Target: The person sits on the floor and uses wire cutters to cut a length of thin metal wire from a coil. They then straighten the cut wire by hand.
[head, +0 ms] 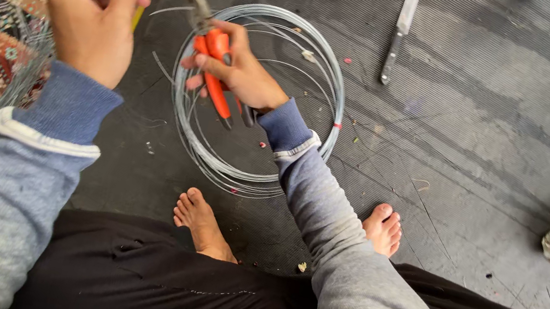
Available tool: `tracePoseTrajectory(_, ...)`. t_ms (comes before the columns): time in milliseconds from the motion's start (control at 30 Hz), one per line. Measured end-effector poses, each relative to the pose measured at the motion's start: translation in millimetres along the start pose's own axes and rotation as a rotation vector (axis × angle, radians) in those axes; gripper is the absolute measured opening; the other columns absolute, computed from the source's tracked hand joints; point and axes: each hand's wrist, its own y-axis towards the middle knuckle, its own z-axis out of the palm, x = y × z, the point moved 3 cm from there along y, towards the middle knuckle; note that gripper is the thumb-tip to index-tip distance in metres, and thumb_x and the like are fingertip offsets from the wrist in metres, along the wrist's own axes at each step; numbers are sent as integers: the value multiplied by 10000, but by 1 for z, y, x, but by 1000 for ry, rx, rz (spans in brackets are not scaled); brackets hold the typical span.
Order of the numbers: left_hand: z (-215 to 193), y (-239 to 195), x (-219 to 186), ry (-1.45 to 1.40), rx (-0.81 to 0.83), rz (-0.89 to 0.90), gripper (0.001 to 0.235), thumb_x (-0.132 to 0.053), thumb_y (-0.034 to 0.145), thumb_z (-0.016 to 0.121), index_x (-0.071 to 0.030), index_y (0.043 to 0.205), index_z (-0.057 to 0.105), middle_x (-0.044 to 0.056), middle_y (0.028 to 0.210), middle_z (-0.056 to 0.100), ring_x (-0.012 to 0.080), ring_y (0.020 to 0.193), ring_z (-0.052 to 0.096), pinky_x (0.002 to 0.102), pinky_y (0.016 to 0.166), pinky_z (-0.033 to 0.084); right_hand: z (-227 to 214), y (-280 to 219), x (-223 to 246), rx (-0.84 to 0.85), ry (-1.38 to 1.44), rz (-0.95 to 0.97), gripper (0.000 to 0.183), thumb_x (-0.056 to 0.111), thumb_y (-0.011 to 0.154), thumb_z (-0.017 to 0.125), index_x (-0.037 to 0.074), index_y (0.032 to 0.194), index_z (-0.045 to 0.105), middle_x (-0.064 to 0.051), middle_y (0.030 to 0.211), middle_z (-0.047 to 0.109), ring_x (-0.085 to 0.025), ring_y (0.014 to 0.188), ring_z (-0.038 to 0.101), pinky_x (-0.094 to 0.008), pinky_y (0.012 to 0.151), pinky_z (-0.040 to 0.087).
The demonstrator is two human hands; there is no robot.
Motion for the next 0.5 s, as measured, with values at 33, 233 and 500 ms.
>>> tracePoseTrajectory(33, -1, -2, 1, 20, 10, 35, 93, 38, 1139, 566, 81, 1164, 644, 100, 1136, 719, 116, 934, 690, 252, 840, 573, 2, 0, -2, -86, 26, 18, 452, 206, 1003, 620, 33, 1242, 277, -221, 1122, 700, -236, 821, 770, -380, 688, 655)
tracePoseTrajectory(233, -7, -5, -8, 94, -16, 46, 102, 22, 1145, 592, 59, 1187, 677, 84, 1054, 731, 117, 903, 709, 250, 801, 573, 1, 2, 0, -175, 36, 60, 330, 289, 1028, 580, 14, 1157, 451, -181, 1053, 721, -264, 869, 783, -401, 737, 679)
tracePoseTrajectory(500, 10, -42, -129, 197, 161, 116, 75, -16, 1017, 605, 11, 1045, 670, 117, 893, 698, 185, 756, 704, 301, 673, 532, -14, 7, -11, -194, -203, -5, 349, 262, 1036, 691, 19, 1267, 598, -55, 1126, 644, -167, 1019, 621, -381, 878, 566)
